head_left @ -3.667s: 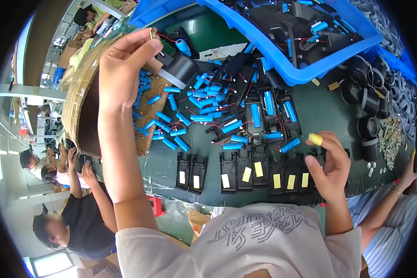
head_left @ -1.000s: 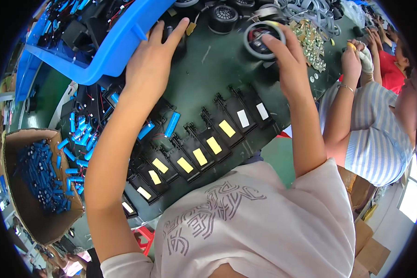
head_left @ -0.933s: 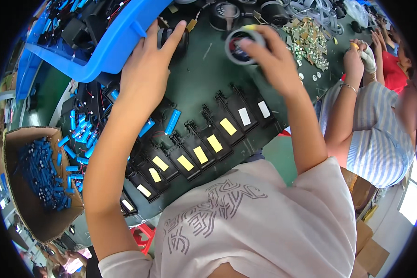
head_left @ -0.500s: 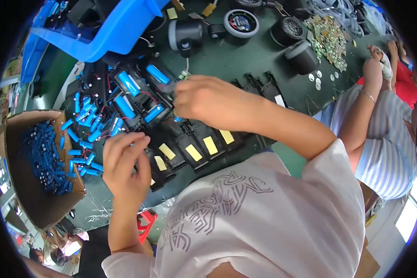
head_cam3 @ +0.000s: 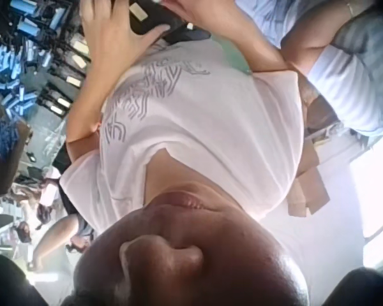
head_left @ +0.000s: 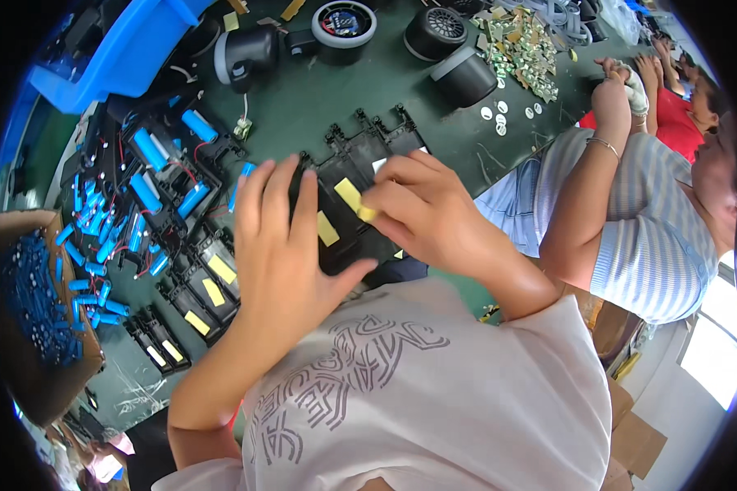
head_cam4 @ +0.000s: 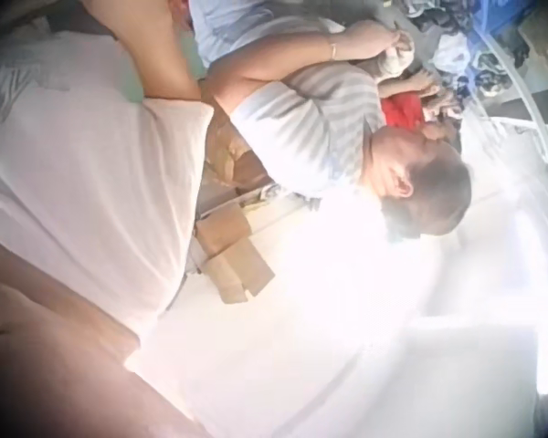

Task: Assembling electronic components, including batteries and sensor units, into plastic housings on a production line.

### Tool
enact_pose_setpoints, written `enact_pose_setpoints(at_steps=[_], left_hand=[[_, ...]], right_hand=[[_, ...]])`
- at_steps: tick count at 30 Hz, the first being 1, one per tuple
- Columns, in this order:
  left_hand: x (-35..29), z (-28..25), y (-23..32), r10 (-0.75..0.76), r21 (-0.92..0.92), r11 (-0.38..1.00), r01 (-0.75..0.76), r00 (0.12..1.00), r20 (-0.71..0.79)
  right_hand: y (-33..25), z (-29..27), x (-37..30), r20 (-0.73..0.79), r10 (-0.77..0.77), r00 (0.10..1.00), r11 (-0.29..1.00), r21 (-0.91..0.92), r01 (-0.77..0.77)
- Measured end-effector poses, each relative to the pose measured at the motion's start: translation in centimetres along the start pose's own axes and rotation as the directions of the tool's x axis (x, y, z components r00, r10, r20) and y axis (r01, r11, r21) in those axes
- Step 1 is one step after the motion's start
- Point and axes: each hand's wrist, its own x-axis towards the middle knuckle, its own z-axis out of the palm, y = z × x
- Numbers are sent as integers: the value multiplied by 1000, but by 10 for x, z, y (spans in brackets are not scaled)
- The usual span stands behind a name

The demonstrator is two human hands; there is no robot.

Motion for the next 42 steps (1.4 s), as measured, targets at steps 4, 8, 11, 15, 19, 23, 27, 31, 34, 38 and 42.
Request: enact_pose_setpoints(at_steps=[4, 8, 11, 15, 19, 23, 27, 31, 34, 38, 42], left_hand=[[20, 30, 0, -20, -24, 1000, 17, 989, -146], [16, 33, 2, -34, -44, 999, 27, 989, -143], [15, 33, -2, -34, -67, 997, 24, 987, -156], [13, 33, -5, -33, -69, 997, 23, 987, -155], [-3, 13, -8, -30, -96, 995, 21, 996, -87], [-14, 0, -13, 2, -75, 997, -5, 999, -37], [-21, 8, -23, -3, -53, 999, -2, 997, -81], [-18, 16, -28, -1, -41, 999, -5, 990, -141], [-20, 23, -31, 30, -84, 996, -44, 986, -162], [-20, 23, -31, 20, -115, 993, -40, 985, -171], [-23, 19, -30, -18, -63, 998, 6, 978, -206]], right_hand=[[9, 10, 5, 171, -48, 984, 980, -180, 80], [8, 12, 6, 222, -107, 969, 956, -246, 162], [18, 17, 3, 211, -48, 976, 981, -172, 85], [14, 2, -3, -64, 312, 948, 772, 598, -214], [-34, -39, -35, 372, 498, 784, 463, 650, -602], [-44, -13, -72, 381, 119, 917, 991, 13, -133], [-41, 20, -16, 54, 17, 998, 1000, 13, -17], [-26, 45, 2, 111, -65, 992, 985, -150, 81], [-28, 51, -2, 137, -57, 989, 976, -201, 84], [-24, 45, 7, 193, 133, 972, 981, 113, -157], [-33, 34, 20, -21, 235, 972, 893, 401, -207]])
